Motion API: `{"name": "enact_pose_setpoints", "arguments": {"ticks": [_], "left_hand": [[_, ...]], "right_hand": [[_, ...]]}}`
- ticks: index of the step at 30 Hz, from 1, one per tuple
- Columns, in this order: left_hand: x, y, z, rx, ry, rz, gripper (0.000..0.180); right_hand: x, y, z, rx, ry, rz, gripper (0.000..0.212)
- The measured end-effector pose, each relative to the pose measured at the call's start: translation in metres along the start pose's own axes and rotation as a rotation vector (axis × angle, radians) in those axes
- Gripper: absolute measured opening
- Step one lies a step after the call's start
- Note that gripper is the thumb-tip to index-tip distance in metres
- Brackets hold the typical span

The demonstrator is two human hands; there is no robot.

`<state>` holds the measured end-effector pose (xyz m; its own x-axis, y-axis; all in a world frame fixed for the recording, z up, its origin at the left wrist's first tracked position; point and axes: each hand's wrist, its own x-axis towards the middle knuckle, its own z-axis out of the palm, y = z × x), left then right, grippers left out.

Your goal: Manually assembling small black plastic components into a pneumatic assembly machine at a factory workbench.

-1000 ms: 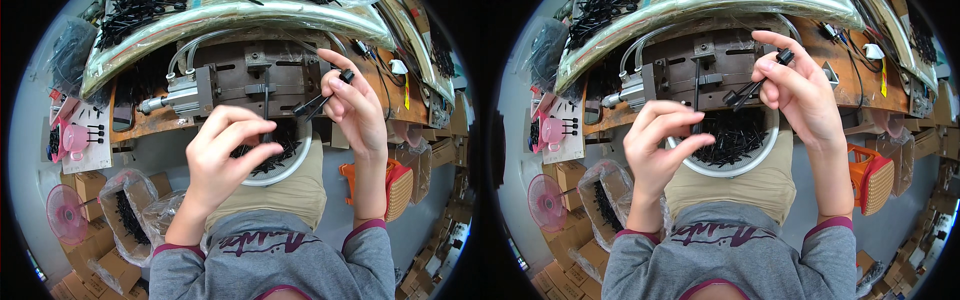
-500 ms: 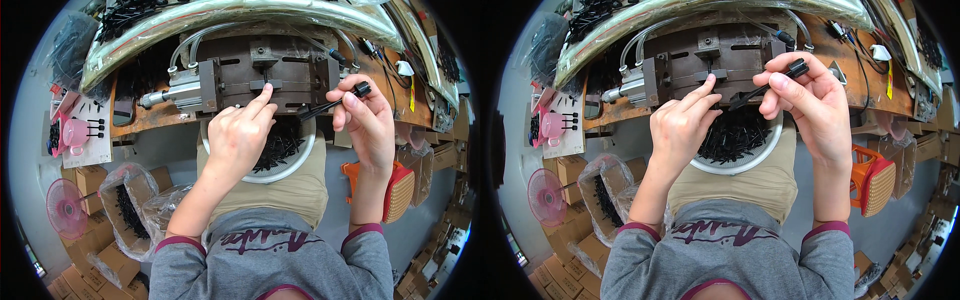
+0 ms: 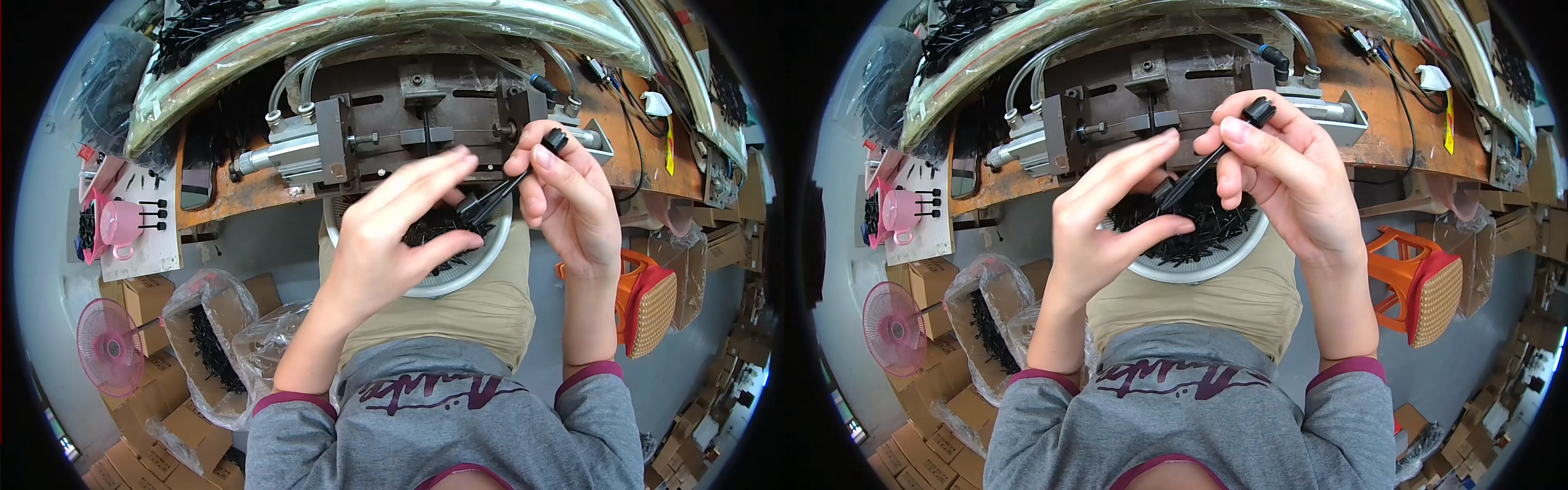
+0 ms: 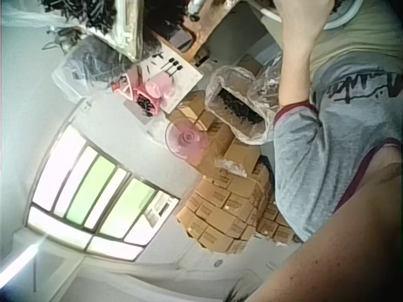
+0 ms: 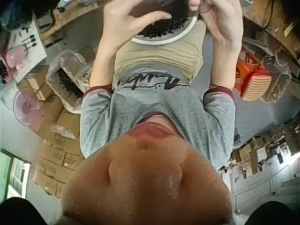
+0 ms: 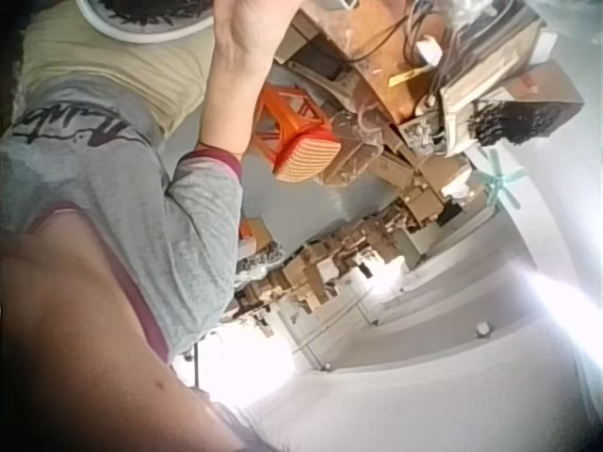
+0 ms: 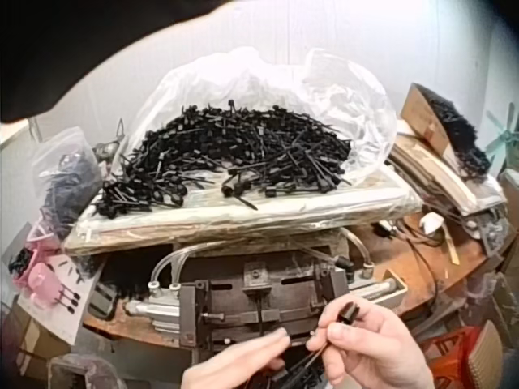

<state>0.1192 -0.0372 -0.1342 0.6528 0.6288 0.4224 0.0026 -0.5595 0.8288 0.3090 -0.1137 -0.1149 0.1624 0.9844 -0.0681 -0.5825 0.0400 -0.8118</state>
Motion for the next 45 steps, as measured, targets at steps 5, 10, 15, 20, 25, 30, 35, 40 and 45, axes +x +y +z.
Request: {"name": "enact_pose_setpoints", "arguments": {"ticks": [5, 10, 15, 20, 25, 30, 35, 40, 45], "left_hand": [[-0.009, 0.016, -0.01, -0.18, -0.004, -0.026, 0.037], [-0.011, 0.018, -0.012, -0.147, 0.029, 0.03, 0.035], [-0.017, 0.013, -0.016, -0.074, 0.008, 0.141, 0.034], [-0.021, 0.014, -0.014, -0.016, -0.004, 0.16, 0.034], [-0.021, 0.019, -0.014, -0.016, 0.007, 0.151, 0.025], [-0.02, -0.004, -0.001, 0.394, 0.143, 0.09, 0.029], [-0.011, -0.026, 0.012, 0.688, 0.112, 0.169, 0.023], [-0.001, -0.021, 0.013, 0.778, 0.065, 0.108, 0.024], [0.0, -0.024, 0.012, 0.759, 0.073, 0.115, 0.026]], "right_hand": [[0.004, 0.002, 0.005, 0.067, -0.026, 0.006, 0.018], [0.011, -0.002, -0.002, -0.06, 0.055, -0.145, 0.025], [0.008, -0.005, 0.007, -0.224, 0.009, -0.047, 0.034], [0.009, -0.005, 0.007, -0.351, -0.052, 0.05, 0.028], [0.017, -0.01, -0.007, -0.119, -0.005, -0.143, 0.026], [0.008, -0.013, -0.004, -0.154, 0.163, -0.403, 0.027], [-0.006, -0.008, 0.015, -0.464, 0.282, -0.482, 0.033], [-0.013, -0.005, 0.014, -0.597, 0.298, -0.474, 0.037], [-0.018, -0.002, 0.02, -0.535, 0.234, -0.442, 0.033]]}}
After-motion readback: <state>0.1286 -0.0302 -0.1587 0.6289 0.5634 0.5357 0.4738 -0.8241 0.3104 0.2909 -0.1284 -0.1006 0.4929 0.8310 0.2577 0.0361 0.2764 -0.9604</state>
